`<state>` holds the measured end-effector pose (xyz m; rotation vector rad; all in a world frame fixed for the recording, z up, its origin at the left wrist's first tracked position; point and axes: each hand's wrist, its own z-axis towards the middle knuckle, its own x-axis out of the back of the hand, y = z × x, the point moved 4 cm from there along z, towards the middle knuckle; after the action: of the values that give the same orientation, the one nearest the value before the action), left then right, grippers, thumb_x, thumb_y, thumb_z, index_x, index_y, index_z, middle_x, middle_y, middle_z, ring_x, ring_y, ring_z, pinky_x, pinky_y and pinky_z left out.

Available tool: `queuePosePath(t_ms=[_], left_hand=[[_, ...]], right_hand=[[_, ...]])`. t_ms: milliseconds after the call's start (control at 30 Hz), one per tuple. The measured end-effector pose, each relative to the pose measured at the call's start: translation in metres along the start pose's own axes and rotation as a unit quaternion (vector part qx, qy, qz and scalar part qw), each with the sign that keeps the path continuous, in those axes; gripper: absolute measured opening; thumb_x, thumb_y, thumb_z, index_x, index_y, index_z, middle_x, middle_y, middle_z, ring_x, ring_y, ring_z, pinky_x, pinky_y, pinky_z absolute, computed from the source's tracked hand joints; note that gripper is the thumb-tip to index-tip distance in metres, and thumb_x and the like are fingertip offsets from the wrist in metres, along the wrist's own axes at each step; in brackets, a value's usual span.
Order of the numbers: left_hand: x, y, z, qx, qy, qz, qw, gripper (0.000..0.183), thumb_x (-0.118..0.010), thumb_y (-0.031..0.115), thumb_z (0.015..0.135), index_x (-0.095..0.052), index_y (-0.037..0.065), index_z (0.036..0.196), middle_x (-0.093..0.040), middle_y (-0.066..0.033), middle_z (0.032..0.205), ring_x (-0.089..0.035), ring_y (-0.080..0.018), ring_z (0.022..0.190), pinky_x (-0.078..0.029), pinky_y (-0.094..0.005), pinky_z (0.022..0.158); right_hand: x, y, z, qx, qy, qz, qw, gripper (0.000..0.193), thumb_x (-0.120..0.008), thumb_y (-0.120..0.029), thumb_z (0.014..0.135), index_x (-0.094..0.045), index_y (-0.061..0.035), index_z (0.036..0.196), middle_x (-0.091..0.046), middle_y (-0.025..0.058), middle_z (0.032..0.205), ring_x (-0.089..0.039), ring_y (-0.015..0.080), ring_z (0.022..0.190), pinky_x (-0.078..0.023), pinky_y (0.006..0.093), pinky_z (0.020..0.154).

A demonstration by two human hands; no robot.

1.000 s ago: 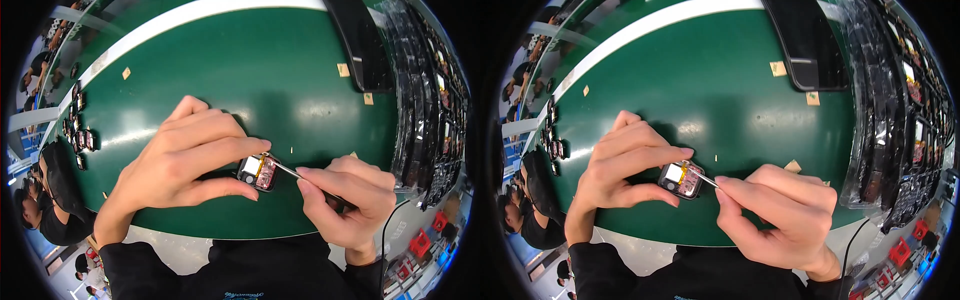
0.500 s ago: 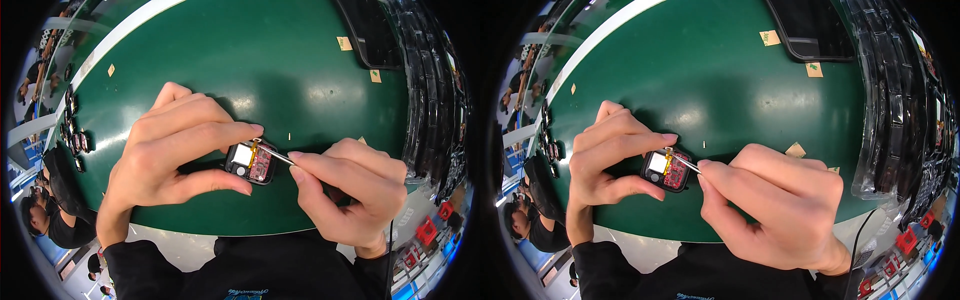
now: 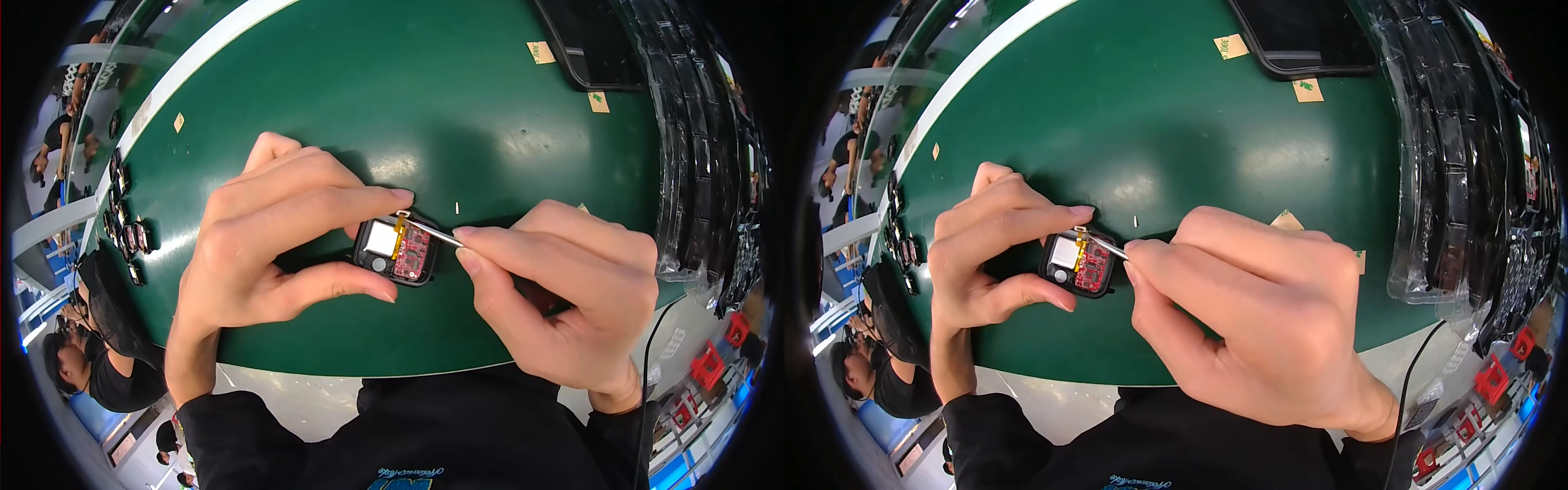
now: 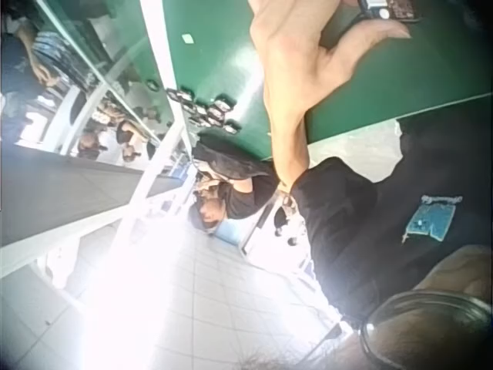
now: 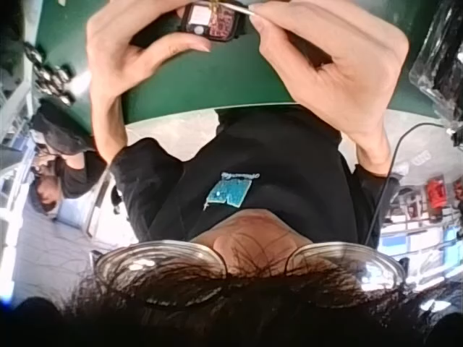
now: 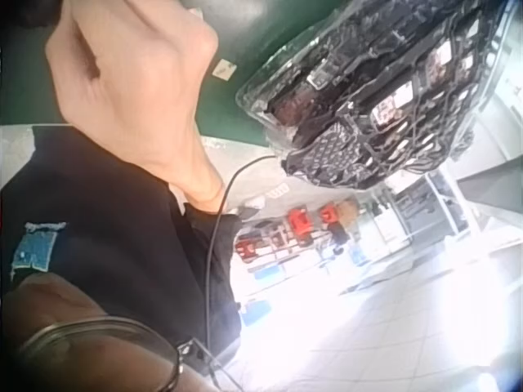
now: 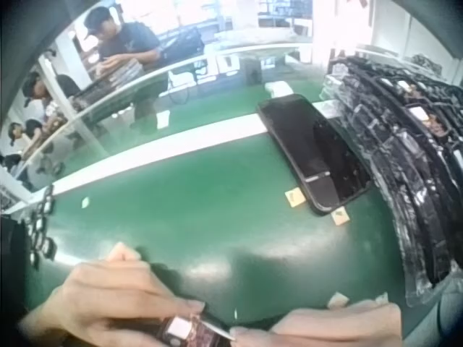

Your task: The recorder is assembling or repairing smartwatches on a factory assembly line, using tweezers to manipulate internal components.

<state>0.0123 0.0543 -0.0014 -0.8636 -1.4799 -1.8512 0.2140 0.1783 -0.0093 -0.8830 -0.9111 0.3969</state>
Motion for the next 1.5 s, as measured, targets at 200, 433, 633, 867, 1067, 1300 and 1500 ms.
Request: queuePosePath(t_ms=[200,433,633,867,1067,1300,1500], left_hand=[[0.002,0.001,0.001,0.001,-0.006,0.001,1.000,0.076,-0.090,0.057,0.071,-0.083,-0.003,0.117,-0.076,-0.0083,0.087,-0.063,-0.0204,0.073,-0.040,-0.0366,0.080],[0.001,0.001,0.001,0.040,0.008,-0.013,0.999,0.077,-0.093,0.059,0.067,-0.082,-0.001,0.113,-0.076,-0.0050,0.087,-0.054,-0.0161,0.066,-0.038,-0.0347,0.076],[0.003,0.004,0.003,0.032,-0.001,0.010,0.999,0.076,-0.094,0.059,0.066,-0.081,0.000,0.112,-0.076,-0.0037,0.086,-0.049,-0.0149,0.064,-0.037,-0.0337,0.074],[0.001,-0.002,0.002,0.013,0.001,0.011,1.000,0.074,-0.093,0.059,0.067,-0.081,0.000,0.112,-0.078,-0.0058,0.089,-0.054,-0.0153,0.065,-0.038,-0.0333,0.074],[0.007,-0.005,0.006,-0.002,-0.053,-0.031,0.998,0.073,-0.091,0.059,0.072,-0.080,-0.002,0.111,-0.083,-0.0089,0.097,-0.067,-0.0192,0.073,-0.040,-0.0338,0.078],[0.006,-0.008,0.005,-0.018,-0.045,-0.050,0.998,0.070,-0.090,0.059,0.075,-0.082,-0.001,0.109,-0.083,-0.0085,0.095,-0.074,-0.0212,0.081,-0.040,-0.0348,0.081],[0.005,-0.007,0.006,-0.014,-0.056,-0.052,0.997,0.068,-0.090,0.059,0.075,-0.083,0.000,0.109,-0.083,-0.0078,0.095,-0.074,-0.0204,0.082,-0.040,-0.0345,0.082]], right_hand=[[0.000,0.001,-0.001,0.001,0.008,0.006,1.000,0.020,-0.083,0.009,0.078,-0.085,0.0019,0.096,-0.067,0.0044,0.068,-0.052,0.0074,0.050,-0.035,0.0238,0.047],[0.001,0.000,-0.006,0.027,0.049,-0.008,0.998,0.026,-0.083,0.011,0.073,-0.085,0.0036,0.098,-0.068,0.0059,0.070,-0.054,0.0089,0.051,-0.037,0.0244,0.046],[-0.002,0.002,-0.006,0.097,0.056,-0.022,0.993,0.034,-0.084,0.012,0.070,-0.085,0.0044,0.102,-0.067,0.0057,0.073,-0.054,0.0138,0.052,-0.038,0.0263,0.047],[-0.006,0.003,-0.004,0.098,0.050,-0.016,0.994,0.033,-0.085,0.013,0.071,-0.085,0.0045,0.102,-0.067,0.0059,0.074,-0.054,0.0139,0.052,-0.038,0.0270,0.048],[-0.001,0.002,-0.004,0.051,0.017,0.005,0.999,0.028,-0.083,0.012,0.074,-0.085,0.0050,0.102,-0.069,0.0071,0.073,-0.058,0.0128,0.054,-0.039,0.0268,0.049],[-0.001,0.003,-0.003,0.027,0.000,0.028,0.999,0.024,-0.082,0.012,0.076,-0.085,0.0055,0.099,-0.069,0.0066,0.070,-0.057,0.0108,0.055,-0.036,0.0250,0.049],[-0.002,0.004,-0.004,0.034,-0.005,0.028,0.999,0.024,-0.081,0.012,0.074,-0.085,0.0058,0.097,-0.067,0.0055,0.068,-0.053,0.0096,0.051,-0.033,0.0249,0.047]])
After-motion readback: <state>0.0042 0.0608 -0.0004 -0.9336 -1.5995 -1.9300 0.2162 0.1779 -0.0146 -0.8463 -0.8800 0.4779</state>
